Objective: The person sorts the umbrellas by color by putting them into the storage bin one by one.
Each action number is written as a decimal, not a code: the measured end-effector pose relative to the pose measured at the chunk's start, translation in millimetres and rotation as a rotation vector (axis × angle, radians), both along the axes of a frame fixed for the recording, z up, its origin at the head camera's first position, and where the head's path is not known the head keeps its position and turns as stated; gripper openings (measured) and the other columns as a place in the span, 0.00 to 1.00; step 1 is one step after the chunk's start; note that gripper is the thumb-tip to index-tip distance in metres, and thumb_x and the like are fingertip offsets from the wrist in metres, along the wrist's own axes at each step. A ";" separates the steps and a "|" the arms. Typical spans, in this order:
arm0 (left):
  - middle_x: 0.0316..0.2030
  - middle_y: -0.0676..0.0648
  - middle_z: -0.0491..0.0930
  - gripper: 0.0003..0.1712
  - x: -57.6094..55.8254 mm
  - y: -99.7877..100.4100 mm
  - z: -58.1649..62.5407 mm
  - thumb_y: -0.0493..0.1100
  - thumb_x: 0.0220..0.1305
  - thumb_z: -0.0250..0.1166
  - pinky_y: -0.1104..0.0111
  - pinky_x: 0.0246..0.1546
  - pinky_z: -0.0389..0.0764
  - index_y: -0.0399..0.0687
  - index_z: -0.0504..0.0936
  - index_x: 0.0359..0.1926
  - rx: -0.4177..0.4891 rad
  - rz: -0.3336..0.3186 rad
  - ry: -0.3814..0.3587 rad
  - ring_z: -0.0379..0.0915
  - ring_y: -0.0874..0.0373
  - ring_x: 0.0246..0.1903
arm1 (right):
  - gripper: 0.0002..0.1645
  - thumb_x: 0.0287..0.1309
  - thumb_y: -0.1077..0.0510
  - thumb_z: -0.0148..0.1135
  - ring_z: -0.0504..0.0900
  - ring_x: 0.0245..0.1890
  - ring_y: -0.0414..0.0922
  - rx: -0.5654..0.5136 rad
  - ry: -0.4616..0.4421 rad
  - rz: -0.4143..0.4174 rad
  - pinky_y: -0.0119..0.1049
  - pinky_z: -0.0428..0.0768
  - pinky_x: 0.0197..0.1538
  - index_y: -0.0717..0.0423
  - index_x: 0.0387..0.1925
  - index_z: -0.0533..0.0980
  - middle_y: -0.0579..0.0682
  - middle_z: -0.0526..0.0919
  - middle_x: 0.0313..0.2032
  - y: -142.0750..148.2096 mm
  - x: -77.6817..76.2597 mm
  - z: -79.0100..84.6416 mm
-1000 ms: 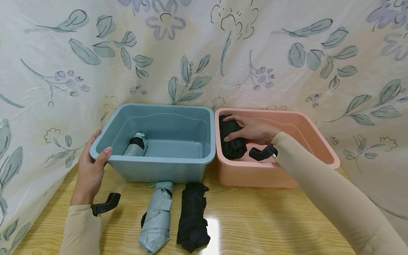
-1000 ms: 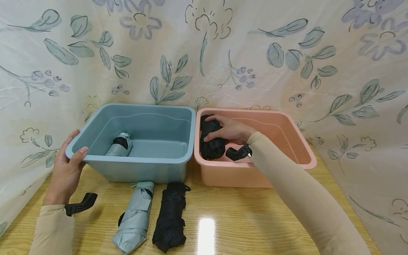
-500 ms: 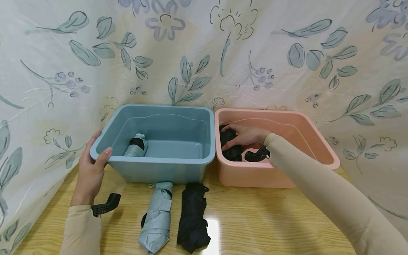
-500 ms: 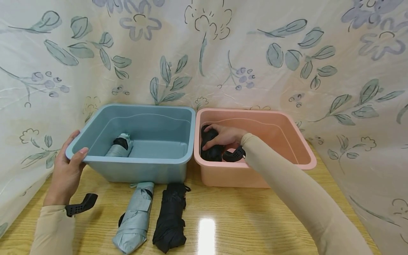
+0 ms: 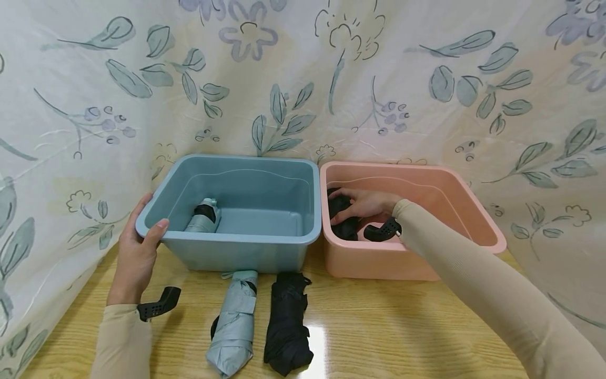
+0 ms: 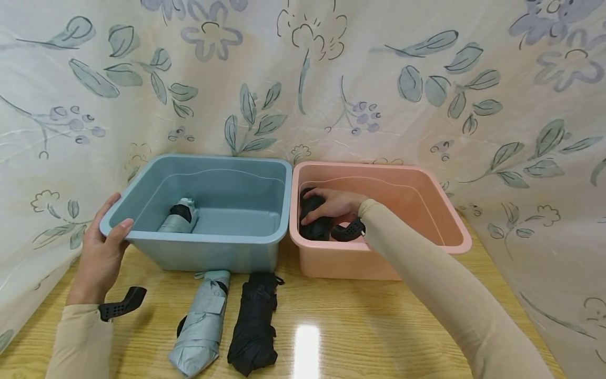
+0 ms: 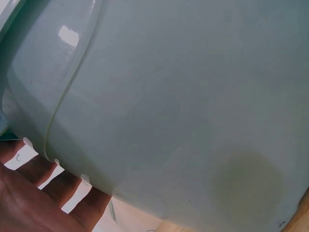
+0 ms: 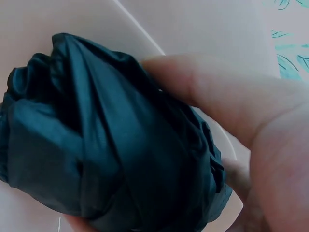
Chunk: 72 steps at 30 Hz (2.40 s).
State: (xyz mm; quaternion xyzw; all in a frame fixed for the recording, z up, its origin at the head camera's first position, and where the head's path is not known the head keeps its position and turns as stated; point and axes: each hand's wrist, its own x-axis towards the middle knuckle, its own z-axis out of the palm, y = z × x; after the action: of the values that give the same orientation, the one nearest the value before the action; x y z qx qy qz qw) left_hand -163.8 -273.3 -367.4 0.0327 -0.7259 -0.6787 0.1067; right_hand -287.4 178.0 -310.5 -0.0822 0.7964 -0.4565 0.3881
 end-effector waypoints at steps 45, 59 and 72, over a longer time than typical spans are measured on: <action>0.75 0.42 0.49 0.38 0.4 0.0 -2.3 0.47 0.76 0.59 0.80 0.51 0.70 0.71 0.53 0.79 0.031 -0.010 0.019 0.51 0.47 0.68 | 0.49 0.65 0.53 0.67 0.70 0.65 0.65 0.048 0.059 0.054 0.60 0.75 0.59 0.47 0.80 0.52 0.58 0.66 0.72 14.0 2.8 20.2; 0.76 0.41 0.48 0.38 -1.1 0.4 -0.7 0.48 0.76 0.59 0.82 0.51 0.70 0.72 0.53 0.79 0.010 -0.012 0.032 0.51 0.46 0.68 | 0.46 0.63 0.53 0.70 0.79 0.59 0.56 -0.122 0.269 0.024 0.53 0.78 0.59 0.44 0.78 0.58 0.54 0.69 0.68 19.5 39.5 60.5; 0.77 0.42 0.48 0.38 -2.3 1.3 0.8 0.49 0.76 0.58 0.50 0.71 0.55 0.74 0.53 0.79 -0.031 0.012 -0.003 0.50 0.44 0.69 | 0.37 0.63 0.53 0.71 0.76 0.61 0.50 -0.149 0.499 0.031 0.45 0.80 0.56 0.37 0.71 0.69 0.46 0.74 0.65 19.4 111.0 81.0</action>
State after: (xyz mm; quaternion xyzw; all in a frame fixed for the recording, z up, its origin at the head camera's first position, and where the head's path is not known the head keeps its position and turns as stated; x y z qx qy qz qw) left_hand -166.2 -272.0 -366.6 0.0361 -0.7364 -0.6665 0.1102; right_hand -176.4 197.5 -229.5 -0.2329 0.8302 -0.4737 0.1792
